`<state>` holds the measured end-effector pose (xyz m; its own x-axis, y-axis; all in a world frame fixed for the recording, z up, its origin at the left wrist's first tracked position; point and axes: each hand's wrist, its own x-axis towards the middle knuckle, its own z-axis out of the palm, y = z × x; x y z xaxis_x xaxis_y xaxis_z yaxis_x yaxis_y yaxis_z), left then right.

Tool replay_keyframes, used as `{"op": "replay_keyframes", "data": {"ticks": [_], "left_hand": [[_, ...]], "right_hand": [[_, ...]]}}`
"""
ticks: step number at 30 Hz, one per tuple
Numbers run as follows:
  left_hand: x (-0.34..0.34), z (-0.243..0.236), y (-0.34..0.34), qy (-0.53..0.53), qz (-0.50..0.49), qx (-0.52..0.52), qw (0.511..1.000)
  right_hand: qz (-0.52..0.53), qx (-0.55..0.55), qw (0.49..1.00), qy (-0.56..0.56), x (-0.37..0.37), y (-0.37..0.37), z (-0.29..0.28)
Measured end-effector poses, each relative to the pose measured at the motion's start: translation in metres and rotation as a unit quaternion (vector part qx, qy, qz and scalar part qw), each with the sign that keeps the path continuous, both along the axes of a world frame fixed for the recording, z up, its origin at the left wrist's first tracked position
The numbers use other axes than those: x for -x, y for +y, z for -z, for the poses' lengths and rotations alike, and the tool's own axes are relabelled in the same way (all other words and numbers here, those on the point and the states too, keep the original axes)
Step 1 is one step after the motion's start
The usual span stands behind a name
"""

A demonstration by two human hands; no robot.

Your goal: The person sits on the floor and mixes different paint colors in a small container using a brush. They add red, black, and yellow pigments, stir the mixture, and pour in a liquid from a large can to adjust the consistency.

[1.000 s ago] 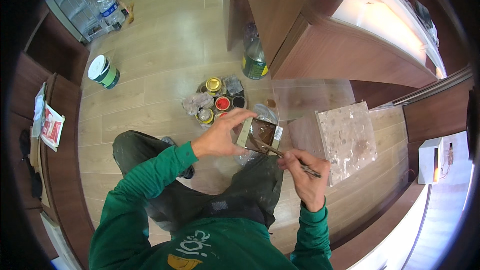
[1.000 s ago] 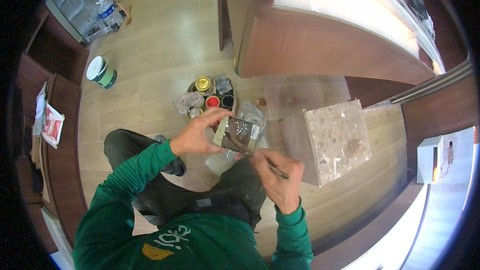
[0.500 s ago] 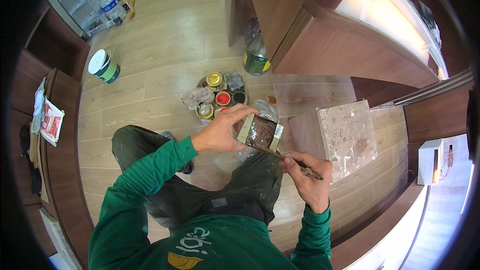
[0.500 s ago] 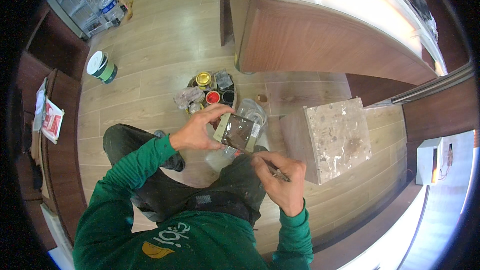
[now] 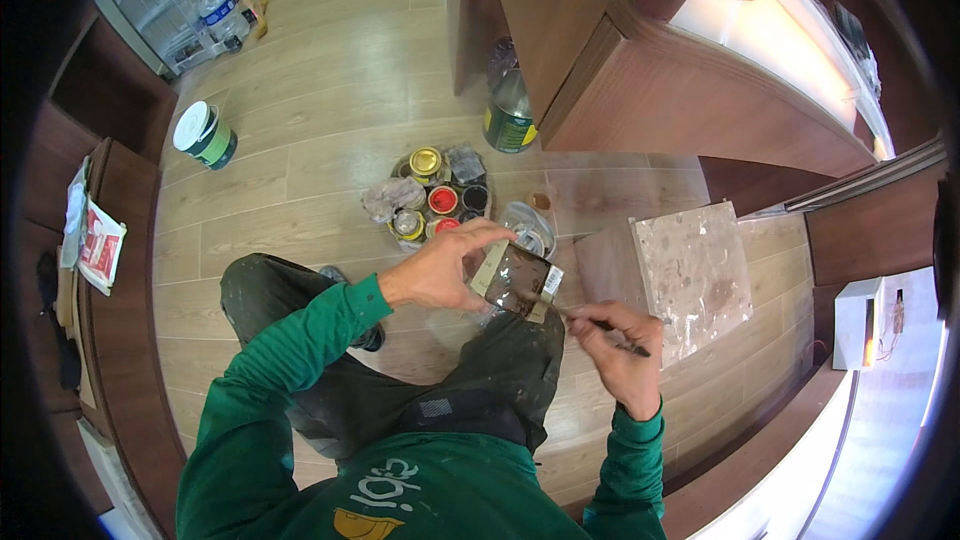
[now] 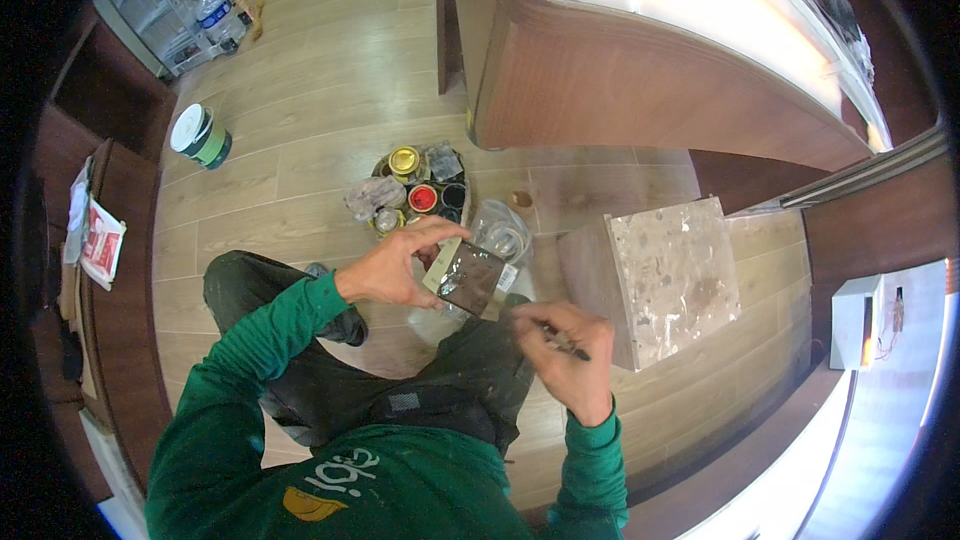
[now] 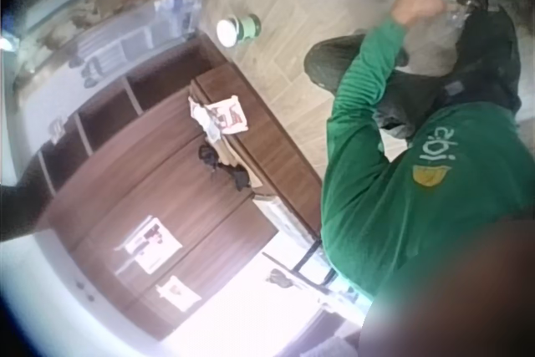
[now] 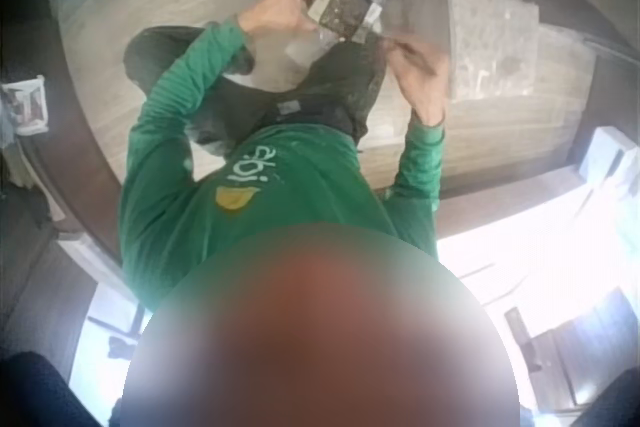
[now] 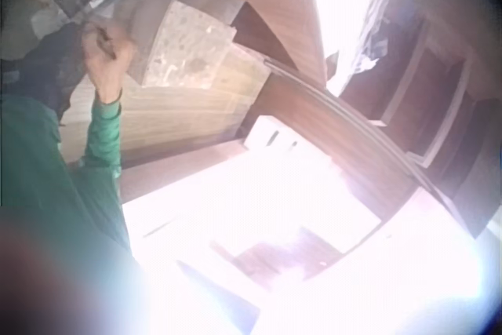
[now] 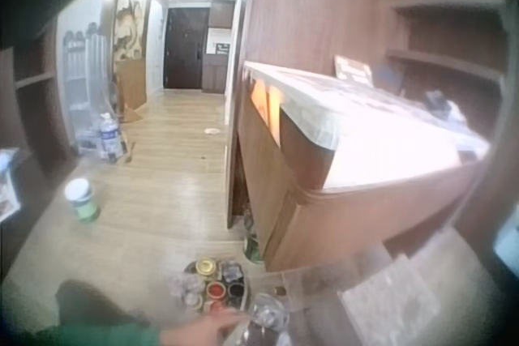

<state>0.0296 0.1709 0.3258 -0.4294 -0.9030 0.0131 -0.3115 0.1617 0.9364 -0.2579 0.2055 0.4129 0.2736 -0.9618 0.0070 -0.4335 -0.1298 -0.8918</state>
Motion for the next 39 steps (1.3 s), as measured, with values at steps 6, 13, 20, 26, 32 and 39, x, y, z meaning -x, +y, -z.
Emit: {"op": "replay_keyframes", "data": {"ticks": [6, 13, 20, 26, 32, 39], "left_hand": [[0.001, 0.0, -0.001, -0.009, 0.001, 0.008, 1.0], [0.0, 0.003, -0.001, -0.003, -0.013, 0.012, 1.0], [0.002, 0.003, 0.0, -0.012, -0.091, 0.072, 0.993], [0.0, -0.003, -0.005, -0.014, -0.133, 0.08, 0.988], [0.004, -0.005, 0.001, -0.046, -0.158, 0.08, 0.983], [0.015, 0.0, 0.008, -0.058, -0.193, 0.159, 0.967]], "right_hand": [[-0.039, 0.029, 0.999, 0.012, -0.007, -0.002, -0.002], [-0.033, 0.051, 0.998, 0.027, -0.008, 0.003, -0.004], [0.071, 0.049, 0.996, -0.021, -0.011, 0.006, 0.007], [0.043, 0.04, 0.998, 0.0, -0.01, -0.003, 0.005], [0.056, 0.052, 0.997, -0.028, -0.018, 0.002, 0.01], [0.106, 0.071, 0.992, -0.005, -0.021, 0.014, 0.009]]}}
